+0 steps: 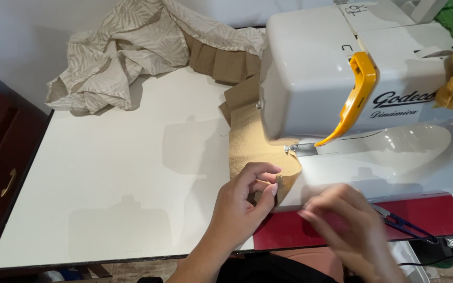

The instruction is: Sewing fabric using a sewing machine and trimming threads with scissors

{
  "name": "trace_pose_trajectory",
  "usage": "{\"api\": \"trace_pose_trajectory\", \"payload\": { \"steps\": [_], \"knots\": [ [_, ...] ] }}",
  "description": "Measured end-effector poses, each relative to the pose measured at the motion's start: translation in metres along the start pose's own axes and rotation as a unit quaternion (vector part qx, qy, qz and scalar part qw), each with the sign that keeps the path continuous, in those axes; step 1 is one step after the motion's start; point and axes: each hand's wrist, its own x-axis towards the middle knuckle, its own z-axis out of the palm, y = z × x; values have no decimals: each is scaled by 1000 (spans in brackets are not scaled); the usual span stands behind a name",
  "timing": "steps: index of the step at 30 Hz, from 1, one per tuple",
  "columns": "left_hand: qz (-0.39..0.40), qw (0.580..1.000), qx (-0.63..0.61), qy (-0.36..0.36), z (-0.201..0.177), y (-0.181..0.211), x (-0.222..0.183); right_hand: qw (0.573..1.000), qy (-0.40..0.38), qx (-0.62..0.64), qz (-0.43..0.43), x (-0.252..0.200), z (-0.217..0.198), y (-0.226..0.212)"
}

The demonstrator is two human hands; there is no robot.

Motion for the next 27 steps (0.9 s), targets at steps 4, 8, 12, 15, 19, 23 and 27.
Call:
{"api": "trace_pose_trajectory", "payload": {
  "steps": [4, 8, 12, 15, 19, 23, 27],
  "knots": [
    [1, 1000, 23, -8, -1, -9, 2, 986, -149, -71, 27, -39, -63, 71],
    [263, 961, 84, 4, 12, -20, 6, 905, -233, -294, 201, -50, -76, 61],
    [371, 906, 190, 65, 25, -23, 8, 992, 65, -105, 20, -28, -24, 27],
    [397, 890, 209, 81, 23, -24, 9, 990, 68, -122, 13, -8, 2, 19],
    [385, 896, 211, 63, 17, -30, 9, 989, 58, -138, 12, 3, 14, 21],
    [410, 886, 214, -18, 1, -22, 19, 982, 91, -166, 14, 0, 24, 30],
    [402, 882, 200, -144, -17, -12, 33, 970, 133, -205, 3, 3, 34, 26]
  ]
}}
